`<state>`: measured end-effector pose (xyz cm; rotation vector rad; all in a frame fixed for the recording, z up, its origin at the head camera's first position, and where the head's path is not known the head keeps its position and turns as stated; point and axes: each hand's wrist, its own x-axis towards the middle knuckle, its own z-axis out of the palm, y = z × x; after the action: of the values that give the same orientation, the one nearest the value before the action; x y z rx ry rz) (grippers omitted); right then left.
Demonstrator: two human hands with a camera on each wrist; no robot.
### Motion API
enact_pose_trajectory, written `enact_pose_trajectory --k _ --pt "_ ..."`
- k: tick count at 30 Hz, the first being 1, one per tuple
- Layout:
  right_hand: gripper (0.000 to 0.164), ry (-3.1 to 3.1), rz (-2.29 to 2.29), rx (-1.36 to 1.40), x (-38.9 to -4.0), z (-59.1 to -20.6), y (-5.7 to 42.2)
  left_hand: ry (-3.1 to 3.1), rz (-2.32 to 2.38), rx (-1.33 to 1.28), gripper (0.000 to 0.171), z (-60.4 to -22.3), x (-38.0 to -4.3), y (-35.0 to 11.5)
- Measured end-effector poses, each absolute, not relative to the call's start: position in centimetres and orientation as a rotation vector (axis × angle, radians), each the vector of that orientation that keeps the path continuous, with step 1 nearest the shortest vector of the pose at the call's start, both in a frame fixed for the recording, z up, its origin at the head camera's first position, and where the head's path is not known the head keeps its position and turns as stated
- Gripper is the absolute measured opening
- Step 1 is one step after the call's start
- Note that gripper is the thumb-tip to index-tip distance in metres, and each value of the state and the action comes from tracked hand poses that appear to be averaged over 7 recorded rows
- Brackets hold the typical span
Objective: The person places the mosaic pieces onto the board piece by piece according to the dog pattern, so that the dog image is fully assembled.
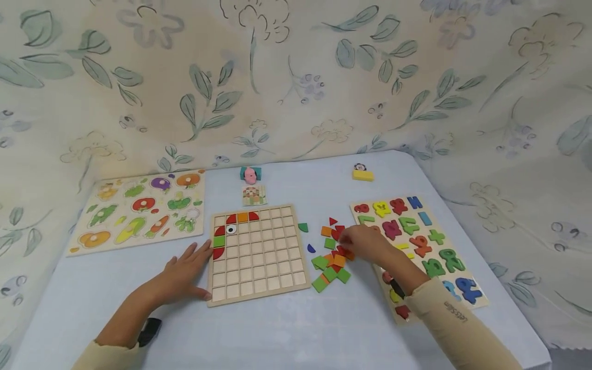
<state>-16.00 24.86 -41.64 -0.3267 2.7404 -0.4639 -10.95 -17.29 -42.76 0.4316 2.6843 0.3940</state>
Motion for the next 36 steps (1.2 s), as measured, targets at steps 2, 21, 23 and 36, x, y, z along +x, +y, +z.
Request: enact_pose_trajectory --k 2,21,23,36 --pt "0.015 2.780 -0.427 -0.314 -16.0 -42.2 24.6 2.684 0.391 0.429 0.109 -42.9 -11.0 -17.5" --pt "0.029 2.641 -0.796 -0.292 -17.9 -40.1 23.6 2.712 0.399 0.402 0.106 -43.3 -10.5 -17.5" --pt "0.033 2.487 -1.051 -0.303 -18.8 -39.8 23.3 2.714 0.401 0.388 0.106 -43.0 -10.4 -17.9" --pt "0.025 2.277 -1.374 -0.456 -22.2 -40.5 13.0 2.687 0.439 0.394 0.105 -43.2 -10.7 -17.9"
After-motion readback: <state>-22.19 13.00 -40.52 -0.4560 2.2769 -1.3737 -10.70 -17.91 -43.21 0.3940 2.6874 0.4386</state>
